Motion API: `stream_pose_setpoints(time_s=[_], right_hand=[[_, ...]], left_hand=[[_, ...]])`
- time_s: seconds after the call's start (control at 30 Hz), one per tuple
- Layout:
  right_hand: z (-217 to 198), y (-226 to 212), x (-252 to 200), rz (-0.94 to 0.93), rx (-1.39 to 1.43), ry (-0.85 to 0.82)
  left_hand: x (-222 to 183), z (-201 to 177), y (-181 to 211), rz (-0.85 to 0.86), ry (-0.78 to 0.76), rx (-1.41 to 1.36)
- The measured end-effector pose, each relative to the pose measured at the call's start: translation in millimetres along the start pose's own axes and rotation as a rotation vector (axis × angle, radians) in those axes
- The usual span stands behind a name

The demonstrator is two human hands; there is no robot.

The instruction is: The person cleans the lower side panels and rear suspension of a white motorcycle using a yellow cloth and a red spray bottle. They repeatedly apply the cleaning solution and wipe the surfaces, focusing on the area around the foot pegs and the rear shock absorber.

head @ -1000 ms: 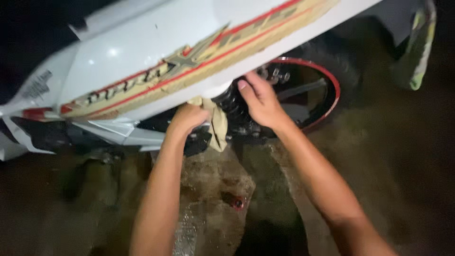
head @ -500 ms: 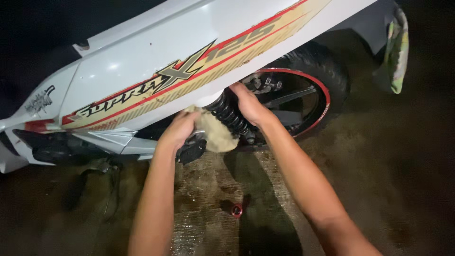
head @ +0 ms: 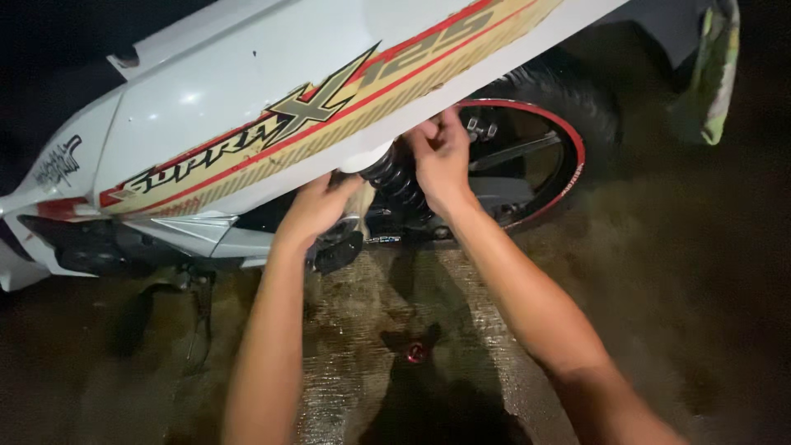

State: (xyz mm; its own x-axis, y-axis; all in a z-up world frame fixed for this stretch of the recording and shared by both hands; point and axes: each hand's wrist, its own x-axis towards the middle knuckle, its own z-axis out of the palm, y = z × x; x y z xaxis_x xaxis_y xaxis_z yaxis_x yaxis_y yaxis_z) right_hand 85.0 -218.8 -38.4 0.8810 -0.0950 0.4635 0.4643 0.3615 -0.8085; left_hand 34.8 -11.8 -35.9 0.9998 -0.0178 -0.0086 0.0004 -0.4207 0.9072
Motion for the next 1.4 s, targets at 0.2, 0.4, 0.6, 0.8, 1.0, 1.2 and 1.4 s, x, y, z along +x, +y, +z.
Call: stream_pose_setpoints(time_s=[0.2, 0.4, 0.6, 0.8, 1.0, 1.2, 1.4], right_hand=[[-18.3, -39.5, 1.7, -0.041, 0.370, 0.084], [-31.7, -52.5, -14.7, 0.078, 0.131, -0.209], [-23.3, -29.1, -17.6, 0.081, -0.281, -0.359], [-9.9, -6.5, -14.1, 0.049, -0.378, -0.134], [7.2, -15.3, -29.1, -0.201, -0.425, 0.147], [5.0, -56.5, -32.0, -0.326, -0.426, 0.162], [-4.7, -42.9, -29.4, -0.190, -0.409, -0.050]], left_hand=[[-12.3, -7.6, 10.6, 0.206, 0.020, -0.095], [-31.9, 12.4, 5.9, 0.282, 0.064, -0.193], [-74.5, 4.9, 34.8, 0.601, 0.109, -0.047], [-93.1, 14.9, 77.1, 0.722, 0.225, 0.308], [-76.8, 13.5, 79.9, 0.340, 0.245, 0.340], [-53.9, 2.1, 43.7, 0.282, 0.163, 0.050], [-71.2, 7.3, 43.5, 0.531, 0.168, -0.010]])
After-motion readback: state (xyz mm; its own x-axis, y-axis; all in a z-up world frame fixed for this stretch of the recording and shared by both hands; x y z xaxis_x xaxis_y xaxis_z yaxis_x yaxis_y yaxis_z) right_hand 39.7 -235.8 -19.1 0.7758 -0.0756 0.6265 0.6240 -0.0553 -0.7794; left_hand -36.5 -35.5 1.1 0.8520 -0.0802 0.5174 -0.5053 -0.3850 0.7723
